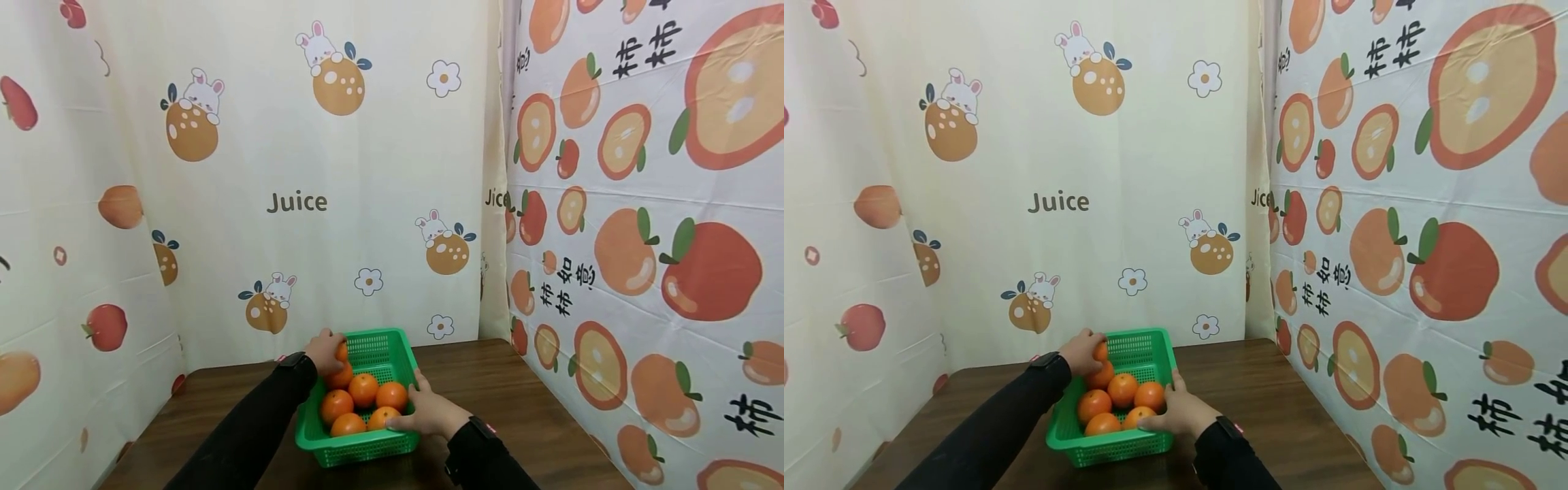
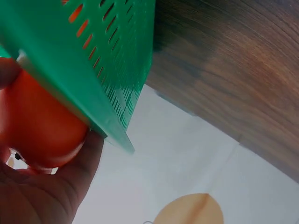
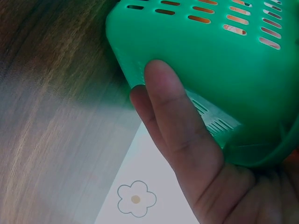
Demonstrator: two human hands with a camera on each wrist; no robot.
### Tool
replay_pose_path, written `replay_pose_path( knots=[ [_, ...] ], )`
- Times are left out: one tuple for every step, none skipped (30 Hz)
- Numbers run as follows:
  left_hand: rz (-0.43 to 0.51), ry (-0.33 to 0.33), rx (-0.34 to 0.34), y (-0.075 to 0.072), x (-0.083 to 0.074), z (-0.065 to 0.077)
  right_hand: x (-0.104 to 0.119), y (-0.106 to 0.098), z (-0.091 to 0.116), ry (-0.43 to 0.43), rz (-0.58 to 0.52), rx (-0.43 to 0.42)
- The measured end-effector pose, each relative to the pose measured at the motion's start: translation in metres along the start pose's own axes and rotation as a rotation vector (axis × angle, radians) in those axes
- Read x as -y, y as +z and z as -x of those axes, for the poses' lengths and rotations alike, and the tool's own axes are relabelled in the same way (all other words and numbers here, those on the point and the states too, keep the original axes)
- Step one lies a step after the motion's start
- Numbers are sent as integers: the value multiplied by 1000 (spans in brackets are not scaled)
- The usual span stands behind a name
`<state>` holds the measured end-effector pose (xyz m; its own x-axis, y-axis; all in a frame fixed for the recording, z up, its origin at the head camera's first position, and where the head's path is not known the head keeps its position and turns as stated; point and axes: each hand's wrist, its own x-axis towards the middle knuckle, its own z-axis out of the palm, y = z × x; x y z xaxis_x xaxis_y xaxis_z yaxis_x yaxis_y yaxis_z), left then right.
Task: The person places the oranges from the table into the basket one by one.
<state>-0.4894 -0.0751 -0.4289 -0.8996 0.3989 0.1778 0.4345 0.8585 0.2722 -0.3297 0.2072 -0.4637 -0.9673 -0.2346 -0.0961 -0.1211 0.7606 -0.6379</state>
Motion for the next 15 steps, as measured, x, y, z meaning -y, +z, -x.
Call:
replay_pose_path(
  knots=[
    [0, -2, -3, -1, 3, -1, 0, 0, 0, 1, 2, 0],
    [-1, -10, -2, -2, 5, -2, 0, 0, 0, -1, 5, 2],
    [3, -15, 0, -3, 6, -2, 1, 0, 0, -2, 7, 5],
    [-5, -19, 2, -4, 8, -3, 1, 0, 0, -1, 9, 7],
    [-14, -15, 4, -5, 10, -3, 1, 0, 0, -1, 10, 8],
    [-27, -10, 12, -6, 11, -3, 1, 0, 0, -1, 10, 9],
    [-33, 0, 26, -6, 11, -3, 0, 0, -1, 1, 12, 9],
    [-37, 9, 49, -7, 10, -2, 0, 0, -1, 2, 11, 8],
    [-33, 25, 66, -8, 8, -1, 0, 1, -1, 5, 10, 7],
    [-37, 40, 82, -7, 6, 1, 0, 1, 0, 8, 8, 5],
    [-29, 47, 102, -8, 4, 3, 0, 1, 0, 9, 6, 4],
    [-25, 51, 122, -8, 1, 5, 0, 1, 0, 10, 9, 3],
    [-20, 52, 142, -9, -1, 7, 0, 2, 1, 10, 9, 3],
    [-23, 51, 159, -8, -3, 9, 1, 2, 1, 8, 10, 2],
    [-19, 49, 171, -8, -5, 11, 1, 2, 1, 7, 12, 1]
  ],
)
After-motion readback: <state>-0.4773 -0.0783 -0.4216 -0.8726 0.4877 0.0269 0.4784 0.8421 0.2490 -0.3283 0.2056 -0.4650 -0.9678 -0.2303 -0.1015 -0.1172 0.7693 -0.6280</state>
